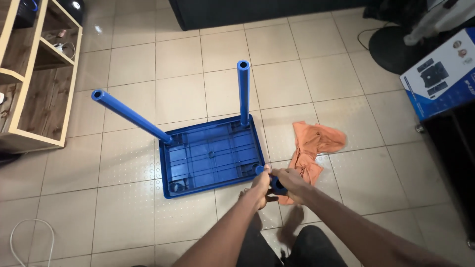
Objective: The user is seen assembling a blue plastic table.
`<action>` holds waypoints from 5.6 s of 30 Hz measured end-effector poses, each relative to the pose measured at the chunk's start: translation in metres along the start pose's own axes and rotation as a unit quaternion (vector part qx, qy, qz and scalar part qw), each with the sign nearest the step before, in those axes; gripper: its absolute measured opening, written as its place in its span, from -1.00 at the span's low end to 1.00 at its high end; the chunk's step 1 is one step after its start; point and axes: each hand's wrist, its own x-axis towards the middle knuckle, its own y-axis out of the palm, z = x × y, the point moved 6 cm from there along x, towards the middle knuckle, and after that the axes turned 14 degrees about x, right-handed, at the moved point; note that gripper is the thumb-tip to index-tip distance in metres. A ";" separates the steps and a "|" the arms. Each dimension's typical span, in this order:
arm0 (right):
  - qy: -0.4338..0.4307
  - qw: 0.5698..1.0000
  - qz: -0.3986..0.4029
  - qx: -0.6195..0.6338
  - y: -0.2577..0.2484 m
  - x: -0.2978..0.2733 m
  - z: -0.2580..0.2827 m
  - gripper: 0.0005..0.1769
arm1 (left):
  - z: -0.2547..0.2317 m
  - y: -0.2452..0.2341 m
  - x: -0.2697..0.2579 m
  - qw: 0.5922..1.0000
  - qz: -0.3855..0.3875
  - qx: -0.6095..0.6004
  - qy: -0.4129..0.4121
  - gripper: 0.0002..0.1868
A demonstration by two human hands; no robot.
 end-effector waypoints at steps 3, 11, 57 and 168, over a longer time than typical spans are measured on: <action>0.018 1.000 -0.014 -0.010 -0.003 0.012 -0.013 -0.65 | 0.003 -0.005 -0.001 1.000 -0.005 0.017 -0.009 -0.29; -0.031 0.992 -0.001 -0.124 -0.008 0.023 -0.028 -0.60 | 0.028 -0.010 0.020 1.000 -0.007 -0.001 -0.020 -0.24; -0.258 0.919 -0.020 -0.298 -0.028 0.156 0.028 -0.16 | -0.092 0.002 0.005 0.965 -0.251 0.059 -0.040 0.02; 0.035 0.956 -0.287 0.039 -0.010 0.146 0.026 -0.51 | -0.158 -0.036 -0.031 0.849 -0.426 0.308 0.044 -0.37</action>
